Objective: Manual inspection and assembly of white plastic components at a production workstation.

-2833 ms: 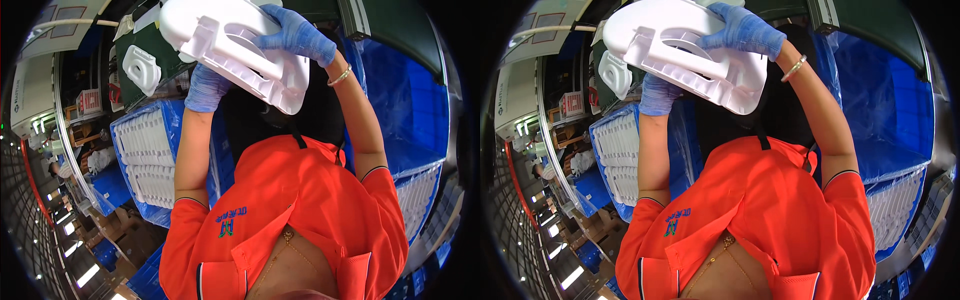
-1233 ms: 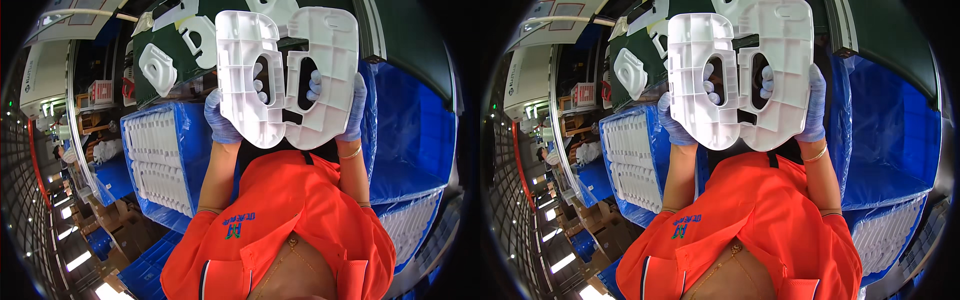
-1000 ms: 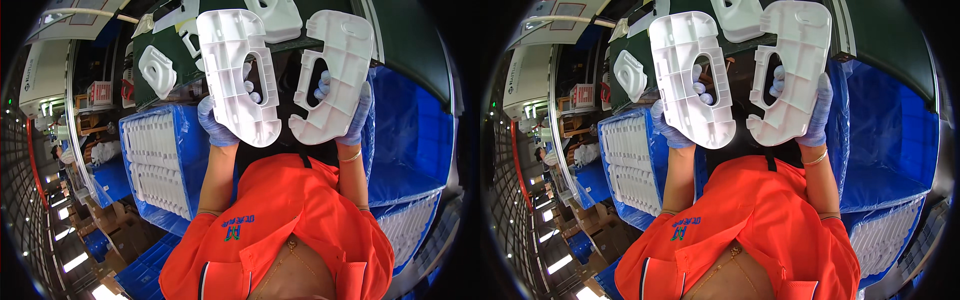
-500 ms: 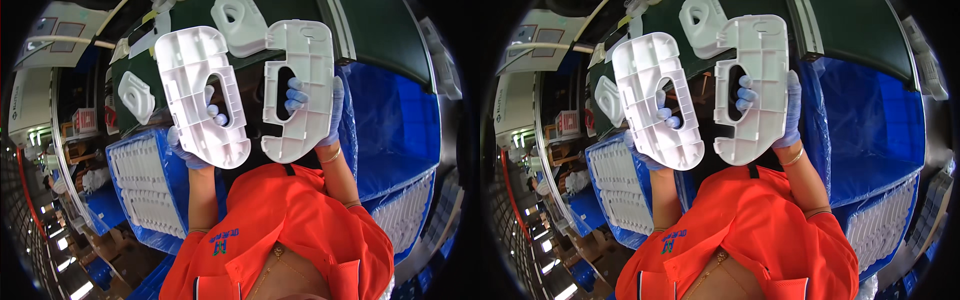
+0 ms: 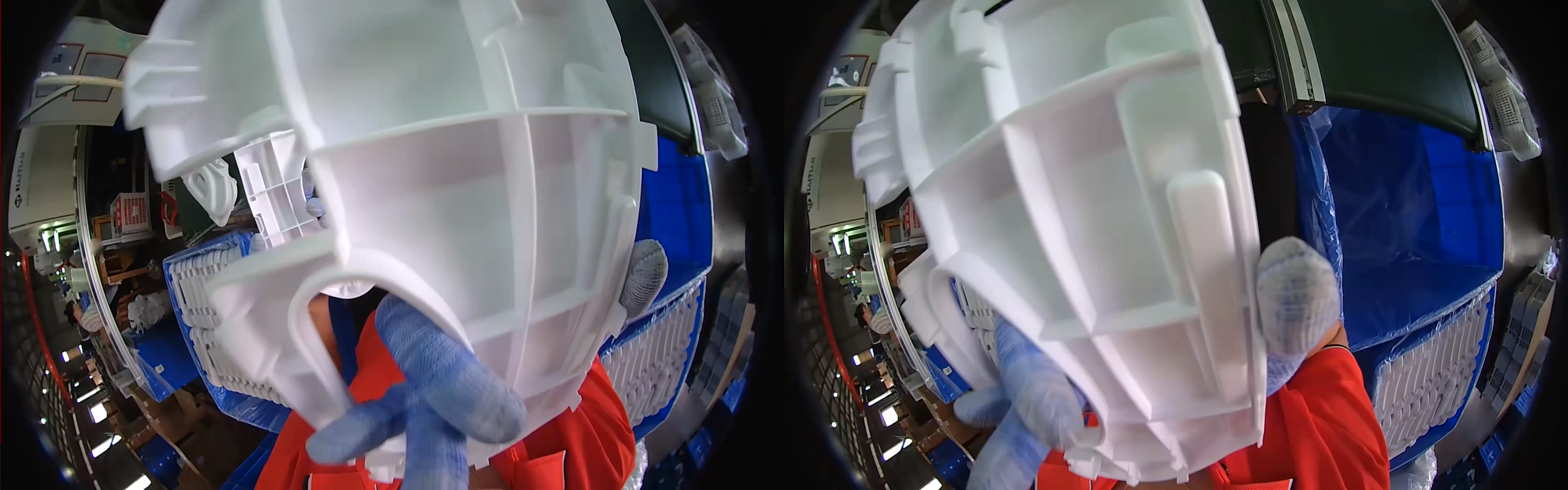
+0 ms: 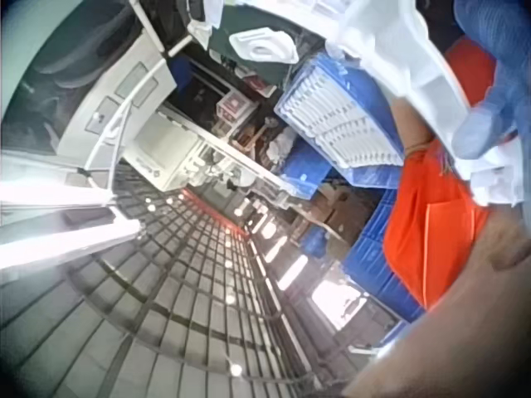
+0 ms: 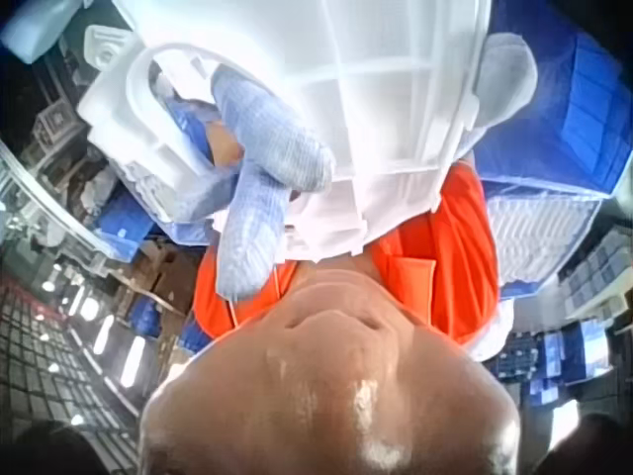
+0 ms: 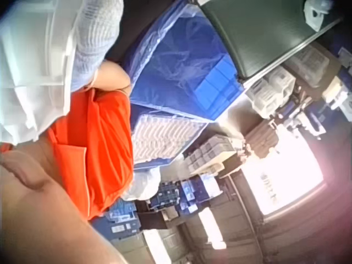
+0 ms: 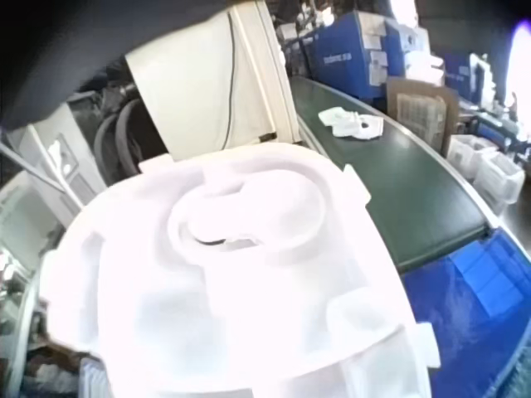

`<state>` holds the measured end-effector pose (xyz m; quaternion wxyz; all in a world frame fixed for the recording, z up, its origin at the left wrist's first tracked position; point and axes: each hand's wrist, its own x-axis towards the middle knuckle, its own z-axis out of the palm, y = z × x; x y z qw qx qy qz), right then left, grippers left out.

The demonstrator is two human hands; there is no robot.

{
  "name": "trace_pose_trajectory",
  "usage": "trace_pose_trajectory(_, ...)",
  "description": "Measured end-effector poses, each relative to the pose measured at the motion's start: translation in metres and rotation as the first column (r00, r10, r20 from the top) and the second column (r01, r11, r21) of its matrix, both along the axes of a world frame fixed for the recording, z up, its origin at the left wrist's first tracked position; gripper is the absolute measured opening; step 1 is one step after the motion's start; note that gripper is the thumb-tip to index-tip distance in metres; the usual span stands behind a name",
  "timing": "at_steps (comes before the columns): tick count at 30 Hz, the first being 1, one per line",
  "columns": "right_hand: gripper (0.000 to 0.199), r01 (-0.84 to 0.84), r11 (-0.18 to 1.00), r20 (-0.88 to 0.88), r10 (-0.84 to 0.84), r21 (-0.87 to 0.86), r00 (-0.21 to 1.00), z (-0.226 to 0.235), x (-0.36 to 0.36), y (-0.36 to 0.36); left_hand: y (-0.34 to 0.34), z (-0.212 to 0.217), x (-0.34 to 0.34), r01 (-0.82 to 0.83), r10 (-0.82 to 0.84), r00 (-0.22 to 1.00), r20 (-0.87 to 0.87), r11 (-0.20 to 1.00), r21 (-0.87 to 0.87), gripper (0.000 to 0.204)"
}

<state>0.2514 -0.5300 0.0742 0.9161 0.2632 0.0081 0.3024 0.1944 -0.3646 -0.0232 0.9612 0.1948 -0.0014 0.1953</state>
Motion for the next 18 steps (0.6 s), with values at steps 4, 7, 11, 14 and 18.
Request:
trace_pose_trajectory(4,0.084,-0.038,0.996,0.058,0.043,-0.079,0.997,0.003,0.007,-0.007,-0.008,0.005,0.006,0.055,-0.055,0.998,0.019,0.998,-0.033,0.081)
trace_pose_trajectory(7,0.084,-0.041,0.987,0.106,0.057,-0.152,0.993,0.0,0.011,-0.01,-0.011,0.001,0.008,0.119,-0.116,0.992,0.043,0.99,-0.069,0.081)
trace_pose_trajectory(11,0.084,-0.047,0.974,0.162,0.085,-0.224,0.983,-0.001,0.017,-0.01,-0.01,0.003,0.007,0.197,-0.191,0.979,0.07,0.976,-0.09,0.081)
trace_pose_trajectory(14,0.084,-0.057,0.96,0.205,0.116,-0.275,0.972,-0.001,0.026,-0.011,-0.009,0.006,0.008,0.246,-0.238,0.967,0.092,0.964,-0.101,0.081)
trace_pose_trajectory(18,0.083,-0.084,0.936,0.242,0.174,-0.341,0.955,-0.003,0.038,-0.013,-0.011,0.009,0.002,0.296,-0.284,0.953,0.105,0.948,-0.119,0.081)
